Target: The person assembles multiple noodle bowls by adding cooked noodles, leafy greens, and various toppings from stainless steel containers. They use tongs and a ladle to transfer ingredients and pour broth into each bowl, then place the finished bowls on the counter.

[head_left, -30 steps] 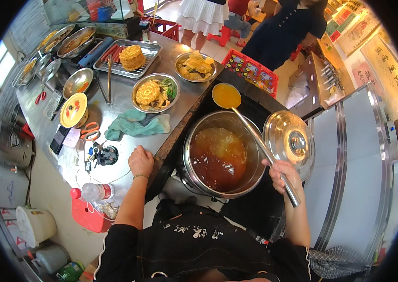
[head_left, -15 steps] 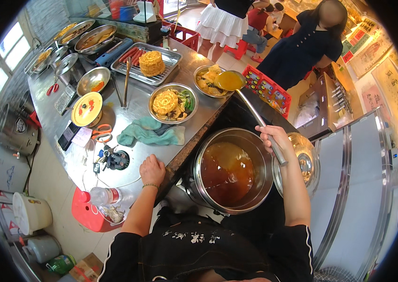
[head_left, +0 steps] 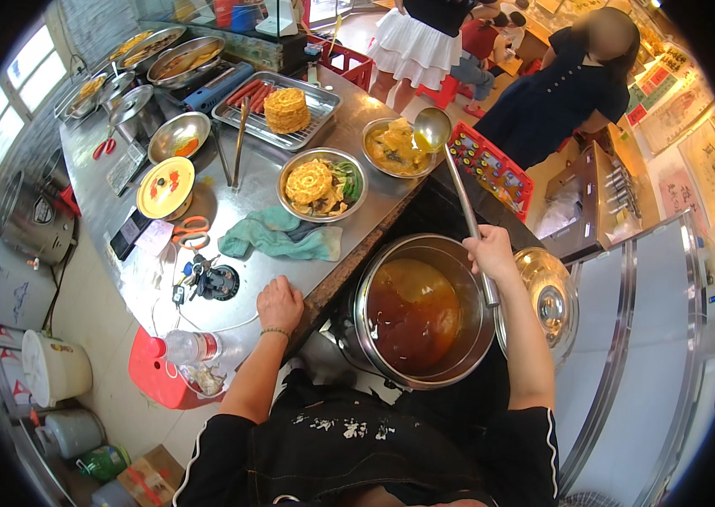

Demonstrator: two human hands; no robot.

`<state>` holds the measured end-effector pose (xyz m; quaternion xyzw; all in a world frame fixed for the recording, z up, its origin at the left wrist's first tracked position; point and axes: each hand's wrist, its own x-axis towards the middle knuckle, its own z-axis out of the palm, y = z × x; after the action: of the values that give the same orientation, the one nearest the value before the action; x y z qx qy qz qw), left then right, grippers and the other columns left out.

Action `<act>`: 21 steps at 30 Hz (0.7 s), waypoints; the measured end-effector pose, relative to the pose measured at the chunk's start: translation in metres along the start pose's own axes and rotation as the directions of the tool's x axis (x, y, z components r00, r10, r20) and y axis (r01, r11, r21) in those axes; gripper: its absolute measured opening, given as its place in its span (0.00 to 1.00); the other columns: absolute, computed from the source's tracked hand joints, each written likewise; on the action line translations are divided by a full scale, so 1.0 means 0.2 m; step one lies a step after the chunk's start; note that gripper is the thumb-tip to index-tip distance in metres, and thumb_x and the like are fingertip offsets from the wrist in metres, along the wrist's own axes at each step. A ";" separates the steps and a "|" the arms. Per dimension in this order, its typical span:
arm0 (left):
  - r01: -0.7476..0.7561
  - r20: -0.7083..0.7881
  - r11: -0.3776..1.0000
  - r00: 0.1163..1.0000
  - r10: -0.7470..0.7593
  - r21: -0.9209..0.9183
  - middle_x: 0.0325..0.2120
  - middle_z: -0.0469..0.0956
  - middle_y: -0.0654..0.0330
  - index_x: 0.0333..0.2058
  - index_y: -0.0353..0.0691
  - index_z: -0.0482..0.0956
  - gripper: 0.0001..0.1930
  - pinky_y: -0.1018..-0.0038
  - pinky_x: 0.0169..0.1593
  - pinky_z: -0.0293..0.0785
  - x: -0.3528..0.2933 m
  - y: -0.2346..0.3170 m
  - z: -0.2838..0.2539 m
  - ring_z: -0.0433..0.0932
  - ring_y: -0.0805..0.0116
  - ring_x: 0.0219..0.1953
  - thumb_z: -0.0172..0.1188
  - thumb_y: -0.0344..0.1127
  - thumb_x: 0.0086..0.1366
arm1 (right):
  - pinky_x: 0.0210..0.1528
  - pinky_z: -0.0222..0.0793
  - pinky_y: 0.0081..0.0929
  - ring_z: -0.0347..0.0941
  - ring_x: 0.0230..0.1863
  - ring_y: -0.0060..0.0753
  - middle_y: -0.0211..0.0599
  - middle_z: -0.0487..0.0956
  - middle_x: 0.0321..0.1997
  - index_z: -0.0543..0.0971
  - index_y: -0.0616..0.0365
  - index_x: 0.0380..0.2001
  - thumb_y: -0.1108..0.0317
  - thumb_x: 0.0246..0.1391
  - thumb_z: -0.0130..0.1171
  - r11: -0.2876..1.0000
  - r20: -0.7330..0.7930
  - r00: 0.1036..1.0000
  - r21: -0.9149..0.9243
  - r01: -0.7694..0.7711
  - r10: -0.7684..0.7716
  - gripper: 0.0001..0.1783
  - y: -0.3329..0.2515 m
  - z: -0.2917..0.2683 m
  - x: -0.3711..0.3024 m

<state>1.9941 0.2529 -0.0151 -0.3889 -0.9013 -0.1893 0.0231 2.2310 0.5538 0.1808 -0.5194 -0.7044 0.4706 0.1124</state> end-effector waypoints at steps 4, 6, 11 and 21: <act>-0.009 -0.003 1.000 1.000 0.009 -0.010 0.26 0.73 0.53 0.29 0.40 0.68 0.09 0.57 0.37 0.70 0.01 0.03 -0.02 0.75 0.52 0.32 0.54 0.37 0.56 | 0.29 0.70 0.38 0.75 0.22 0.45 0.49 0.76 0.20 0.75 0.65 0.25 0.70 0.44 0.56 0.922 -0.102 0.977 -0.361 0.139 -0.188 0.08 0.09 0.01 -0.05; -0.016 -0.029 1.000 0.999 0.016 -0.012 0.25 0.73 0.53 0.29 0.40 0.68 0.08 0.56 0.36 0.70 0.00 0.03 -0.02 0.75 0.51 0.31 0.54 0.37 0.56 | 0.35 0.69 0.42 0.75 0.29 0.53 0.53 0.76 0.22 0.76 0.64 0.28 0.68 0.44 0.56 0.921 -0.109 0.972 -0.356 0.159 -0.209 0.10 0.13 0.01 -0.10; 0.067 0.011 0.982 0.998 -0.066 -0.178 0.26 0.75 0.49 0.31 0.38 0.70 0.07 0.56 0.38 0.71 -0.04 0.01 -0.07 0.76 0.49 0.31 0.55 0.35 0.57 | 0.30 0.66 0.36 0.72 0.25 0.46 0.48 0.75 0.21 0.77 0.63 0.33 0.69 0.46 0.56 0.944 -0.109 0.961 -0.245 0.221 -0.254 0.11 0.19 0.06 -0.14; 0.301 0.624 0.760 0.762 0.170 -0.575 0.31 0.81 0.51 0.40 0.39 0.78 0.12 0.65 0.41 0.76 -0.70 -0.20 -0.76 0.81 0.59 0.34 0.55 0.37 0.59 | 0.10 0.58 0.16 0.63 0.09 0.19 0.29 0.71 0.16 0.75 0.64 0.41 0.73 0.52 0.56 0.930 0.090 0.996 0.368 -0.007 -0.027 0.12 0.16 0.08 -0.33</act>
<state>2.0469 0.0763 0.0871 -0.3786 -0.7446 -0.3431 -0.4296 2.2692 0.4911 0.1701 -0.4631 -0.6109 0.6173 0.1770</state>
